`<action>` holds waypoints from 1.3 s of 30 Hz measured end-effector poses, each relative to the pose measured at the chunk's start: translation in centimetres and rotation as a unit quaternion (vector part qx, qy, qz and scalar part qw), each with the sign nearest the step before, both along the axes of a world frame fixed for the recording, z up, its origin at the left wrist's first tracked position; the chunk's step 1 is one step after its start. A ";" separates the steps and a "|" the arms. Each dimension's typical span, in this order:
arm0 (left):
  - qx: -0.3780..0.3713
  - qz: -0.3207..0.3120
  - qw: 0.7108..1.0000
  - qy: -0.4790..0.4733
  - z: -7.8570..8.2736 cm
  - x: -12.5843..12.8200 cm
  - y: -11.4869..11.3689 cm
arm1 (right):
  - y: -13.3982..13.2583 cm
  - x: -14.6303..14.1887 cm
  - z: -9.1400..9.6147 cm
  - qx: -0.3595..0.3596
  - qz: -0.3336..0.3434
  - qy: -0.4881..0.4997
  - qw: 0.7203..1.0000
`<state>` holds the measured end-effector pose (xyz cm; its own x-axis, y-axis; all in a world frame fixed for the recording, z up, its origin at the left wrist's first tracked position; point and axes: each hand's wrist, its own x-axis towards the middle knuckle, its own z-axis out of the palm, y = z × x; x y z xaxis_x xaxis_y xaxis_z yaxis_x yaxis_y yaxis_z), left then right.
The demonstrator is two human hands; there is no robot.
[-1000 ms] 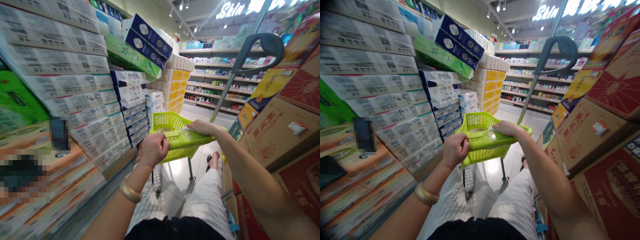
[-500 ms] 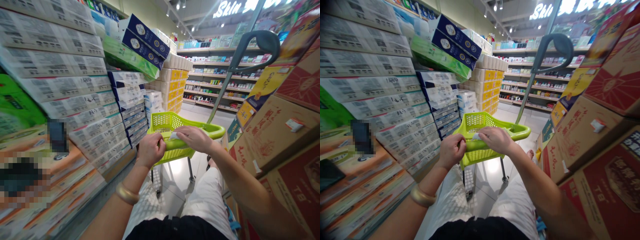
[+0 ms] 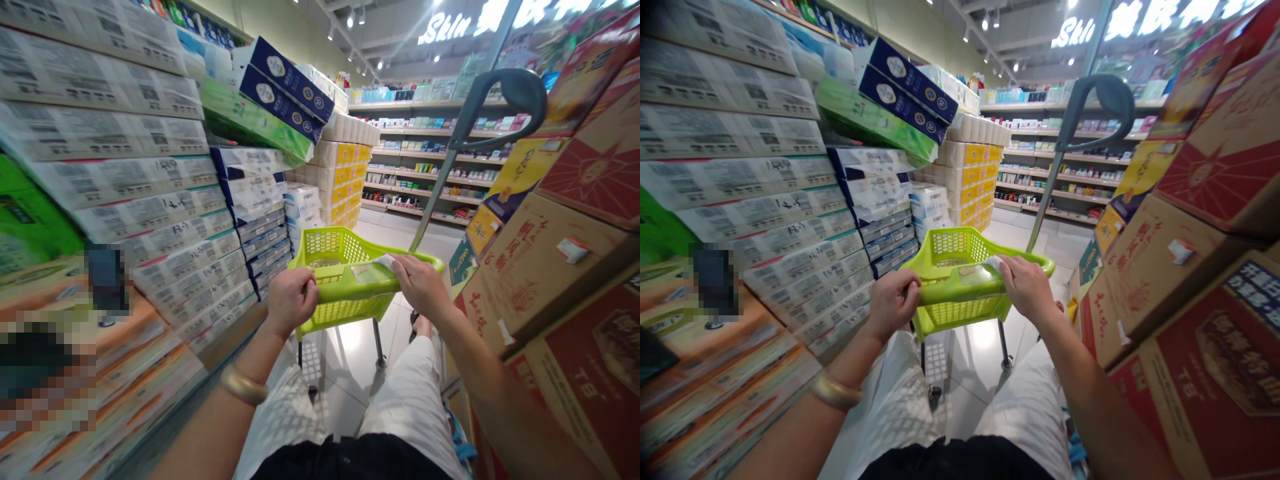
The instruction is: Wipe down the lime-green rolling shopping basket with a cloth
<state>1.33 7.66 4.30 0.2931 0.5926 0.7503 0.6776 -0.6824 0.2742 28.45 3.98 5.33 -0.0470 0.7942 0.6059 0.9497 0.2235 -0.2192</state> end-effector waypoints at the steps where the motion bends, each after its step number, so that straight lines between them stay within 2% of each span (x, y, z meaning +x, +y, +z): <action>1: 0.000 -0.004 1.000 -0.002 0.0 -0.4 0.2 | -0.2 -0.5 -0.1 0.010 -0.006 -0.004 1.000; 6: -0.027 -0.025 0.999 -0.013 0.1 -2.1 1.4 | -0.9 -1.4 -0.5 0.034 -0.016 -0.019 0.999; 12: -0.061 -0.051 0.996 0.026 0.8 -3.4 3.6 | -1.3 1.9 -1.1 0.065 0.003 -0.024 0.998; 14: -0.048 -0.037 0.996 0.064 1.2 -3.8 4.2 | -1.4 2.5 -1.3 0.077 0.027 -0.018 0.997; 16: -0.016 0.004 0.995 0.102 2.0 -3.7 4.3 | -1.6 2.1 -1.5 0.089 0.022 -0.015 0.996; 19: 0.030 0.062 0.991 0.116 3.4 -2.3 3.5 | -1.8 -0.3 -1.7 0.110 -0.032 -0.018 0.993; 22: 0.023 0.012 0.995 0.101 4.5 0.9 2.4 | -2.1 -3.3 -1.6 0.120 -0.055 -0.021 0.991; 25: 0.000 -0.028 0.991 0.130 4.7 4.3 1.8 | -2.7 -5.3 -1.4 0.119 -0.018 -0.021 0.993; 28: -0.047 0.001 0.984 0.174 4.1 5.9 1.9 | -3.1 -5.2 -1.6 0.116 0.033 -0.009 0.993; 31: -0.062 0.023 0.978 0.197 3.5 5.8 1.8 | -2.9 -3.2 -2.3 0.132 0.057 0.067 0.987; 34: -0.050 0.017 0.978 0.201 3.4 5.4 1.5 | -2.1 -1.6 -3.4 0.163 0.088 0.229 0.956; 37: -0.044 0.011 0.978 0.202 3.4 5.4 0.9 | -2.0 -2.1 -4.1 0.207 0.063 0.366 0.905; 39: -0.040 0.006 0.979 0.201 3.4 5.4 0.5 | -2.6 -3.3 -4.1 0.229 0.042 0.374 0.898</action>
<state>6.73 8.19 7.73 0.5480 0.6500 0.5265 0.7495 -0.6611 0.0361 25.19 1.41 1.20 0.4609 0.4662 0.7552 0.5507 0.5171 -0.6553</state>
